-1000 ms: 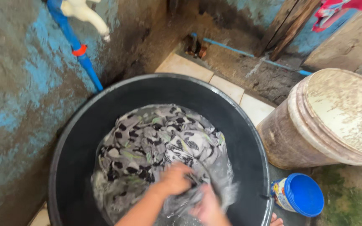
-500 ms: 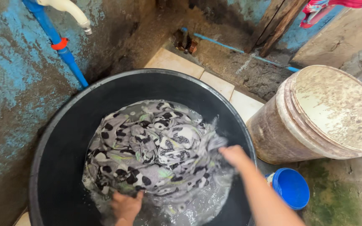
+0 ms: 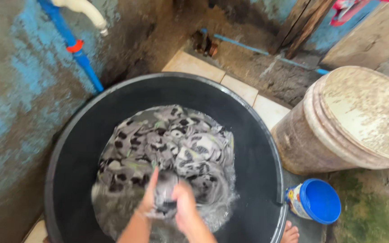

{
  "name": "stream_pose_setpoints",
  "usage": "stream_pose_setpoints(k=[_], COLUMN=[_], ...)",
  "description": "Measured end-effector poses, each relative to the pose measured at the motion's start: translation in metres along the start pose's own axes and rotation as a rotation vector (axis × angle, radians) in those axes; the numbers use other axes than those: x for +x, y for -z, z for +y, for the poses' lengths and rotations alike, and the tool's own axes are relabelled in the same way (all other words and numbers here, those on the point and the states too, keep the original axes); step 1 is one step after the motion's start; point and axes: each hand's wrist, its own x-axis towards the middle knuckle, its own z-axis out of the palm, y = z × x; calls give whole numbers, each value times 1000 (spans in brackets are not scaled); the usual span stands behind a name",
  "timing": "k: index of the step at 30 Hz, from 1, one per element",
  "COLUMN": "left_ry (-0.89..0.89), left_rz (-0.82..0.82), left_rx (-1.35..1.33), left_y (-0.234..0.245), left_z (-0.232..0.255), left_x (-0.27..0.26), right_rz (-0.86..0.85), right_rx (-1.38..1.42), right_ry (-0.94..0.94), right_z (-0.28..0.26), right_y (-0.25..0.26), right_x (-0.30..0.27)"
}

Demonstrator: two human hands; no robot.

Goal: The person washes clothes in a large black basin by hand, repeatedly scrubbing, lifting, and plunging the fabric into soapy water.

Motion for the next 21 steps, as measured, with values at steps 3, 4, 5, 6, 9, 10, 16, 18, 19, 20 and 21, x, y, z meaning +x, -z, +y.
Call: stream_pose_setpoints(k=[3, 4, 5, 6, 9, 10, 16, 18, 19, 20, 21], left_ry=[-168, -353, -365, -377, -340, -309, 31, -72, -121, -41, 37], left_rz=[102, -14, -18, -23, 20, 55, -495, 34, 285, 284, 286], left_rx=[427, 652, 597, 543, 453, 429, 90, 363, 495, 482, 472], left_y=[-96, -125, -142, -155, -184, -180, -100, -97, -113, -130, -148], left_z=[47, 53, 51, 44, 33, 30, 26, 17, 14, 13, 14], left_x=[12, 11, -6, -24, -20, -9, 70, 52, 43, 27, 6], right_rz=[-234, -293, -174, -49, 190, 241, 367, 342, 332, 368, 403], right_rx=[-355, -506, -777, -1047, -1223, -1177, -1313, -1257, -1234, -1255, -1271], right_ry=[243, 341, 365, 387, 591, 667, 719, 482, 380, 382, 382], right_z=[-97, -120, -136, -148, -189, -196, -145, -142, -151, -155, -158], right_y=[-75, -97, -119, -139, -160, -157, -144, -112, -89, -67, -45], right_x=[-18, -27, -36, -41, -24, -19, -26, -15, -2, 8, 20])
